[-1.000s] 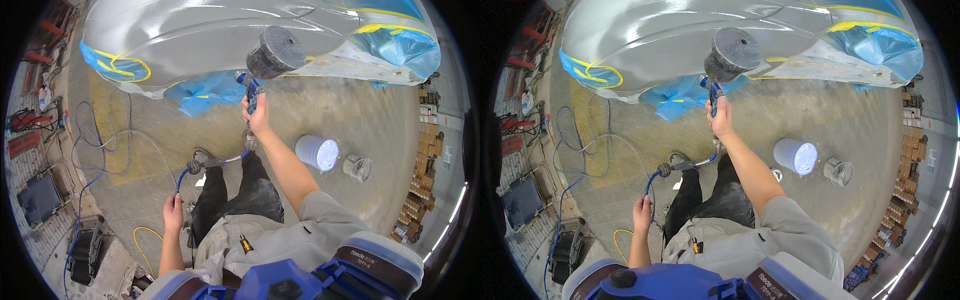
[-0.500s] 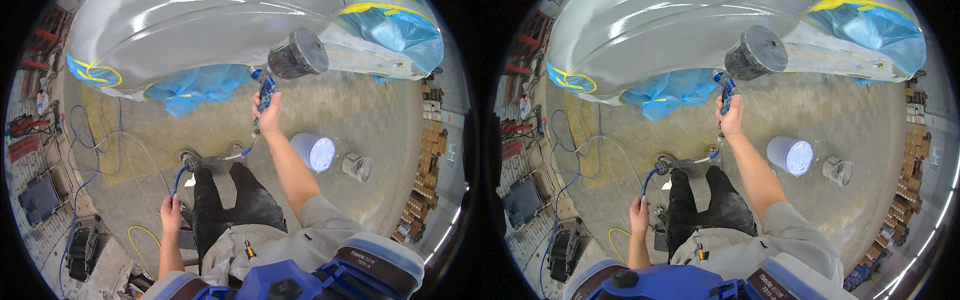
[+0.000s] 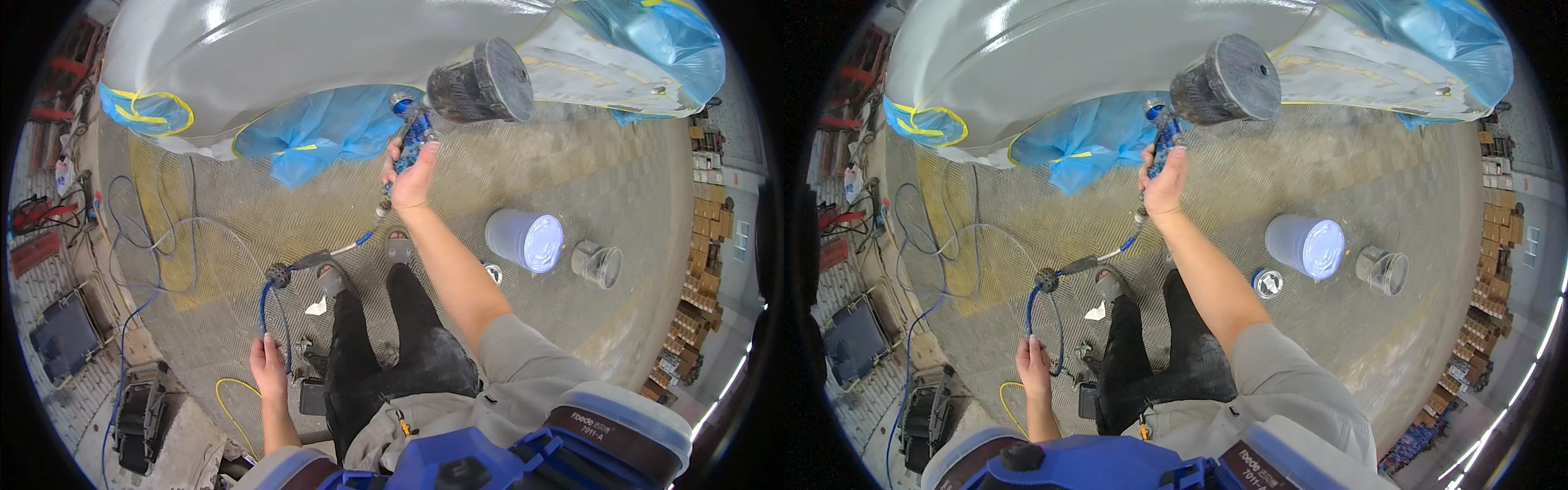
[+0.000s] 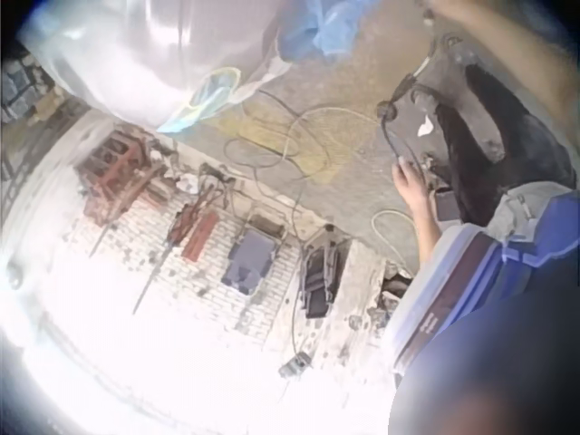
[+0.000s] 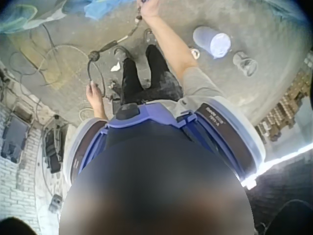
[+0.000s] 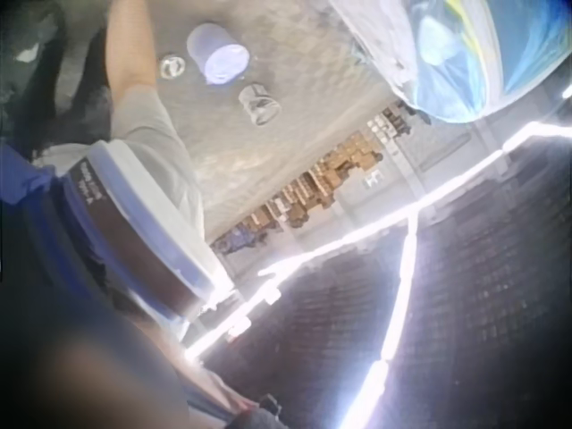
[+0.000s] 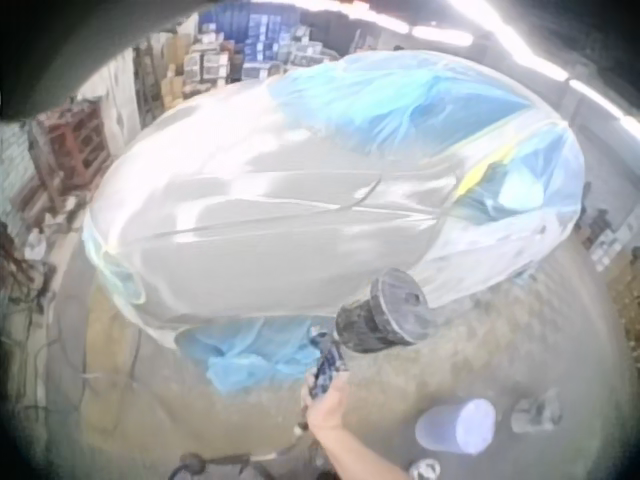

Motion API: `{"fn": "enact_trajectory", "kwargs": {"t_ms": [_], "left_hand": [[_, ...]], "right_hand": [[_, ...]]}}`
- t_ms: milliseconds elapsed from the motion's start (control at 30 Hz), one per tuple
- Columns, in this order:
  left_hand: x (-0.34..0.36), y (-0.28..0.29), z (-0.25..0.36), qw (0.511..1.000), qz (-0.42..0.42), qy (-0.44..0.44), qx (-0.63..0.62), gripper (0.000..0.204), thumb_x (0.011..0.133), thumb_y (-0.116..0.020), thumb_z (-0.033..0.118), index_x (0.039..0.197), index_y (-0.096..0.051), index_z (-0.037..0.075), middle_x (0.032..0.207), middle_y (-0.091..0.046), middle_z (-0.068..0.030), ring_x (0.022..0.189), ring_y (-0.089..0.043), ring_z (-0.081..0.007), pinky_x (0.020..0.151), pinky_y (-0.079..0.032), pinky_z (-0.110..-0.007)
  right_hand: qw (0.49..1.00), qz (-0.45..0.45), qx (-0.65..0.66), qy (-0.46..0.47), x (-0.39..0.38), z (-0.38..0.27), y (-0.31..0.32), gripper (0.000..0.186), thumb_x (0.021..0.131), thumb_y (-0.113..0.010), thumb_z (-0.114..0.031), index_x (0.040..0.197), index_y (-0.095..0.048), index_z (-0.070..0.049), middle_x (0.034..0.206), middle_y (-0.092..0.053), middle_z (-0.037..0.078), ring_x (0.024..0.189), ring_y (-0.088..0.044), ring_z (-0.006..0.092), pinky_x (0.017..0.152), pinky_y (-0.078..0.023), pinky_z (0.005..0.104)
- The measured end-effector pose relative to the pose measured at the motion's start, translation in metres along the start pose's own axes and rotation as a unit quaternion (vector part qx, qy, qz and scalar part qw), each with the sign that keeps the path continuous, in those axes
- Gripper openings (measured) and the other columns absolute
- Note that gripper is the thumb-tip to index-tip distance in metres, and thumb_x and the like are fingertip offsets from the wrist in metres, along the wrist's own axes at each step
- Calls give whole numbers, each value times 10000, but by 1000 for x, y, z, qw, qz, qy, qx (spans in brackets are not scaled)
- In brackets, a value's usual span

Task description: The person uses a spray gun to apply gray paint to a car hood that is masked with blue plastic and yellow tape. The person moves the spray gun in steady horizontal passes across the hood surface, covering the entire area.

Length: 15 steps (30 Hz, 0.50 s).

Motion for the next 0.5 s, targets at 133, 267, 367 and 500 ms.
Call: {"fn": "enact_trajectory", "kwargs": {"t_ms": [133,267,367,500], "left_hand": [[6,30,-18,1000,12,17,-7,313,1088,-510,283,833,-504,102,606,-376,88,499,-302,-10,441,-209,-225],[8,50,-30,1000,17,17,13,314,1088,-507,277,828,-502,101,604,-387,83,501,-304,-11,440,-211,-228],[10,57,-39,999,16,18,37,315,1086,-512,271,822,-504,99,605,-392,79,506,-307,-14,445,-222,-232],[19,45,-48,999,-19,16,43,321,1081,-529,266,810,-500,95,609,-392,77,518,-319,-20,457,-244,-232]], "right_hand": [[999,-53,11,3,-23,27,-30,802,917,-362,-822,989,-524,-39,810,-533,36,488,-438,142,468,-379,307],[991,-133,21,-12,-41,48,-53,832,897,-357,-845,996,-530,-37,828,-535,19,512,-446,125,491,-390,299],[980,-195,33,-26,-41,58,-55,844,896,-345,-852,995,-529,-34,847,-531,1,522,-441,94,507,-401,278],[986,-169,1,-5,-30,64,-41,853,893,-343,-858,1002,-523,-32,851,-531,-2,521,-435,83,504,-402,266]]}}
Point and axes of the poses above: each hand's wrist, its own x-axis towards the middle knuckle, its own y-axis out of the back of the hand, z = x × y, the point moved 5 cm from there along x, towards the middle knuckle
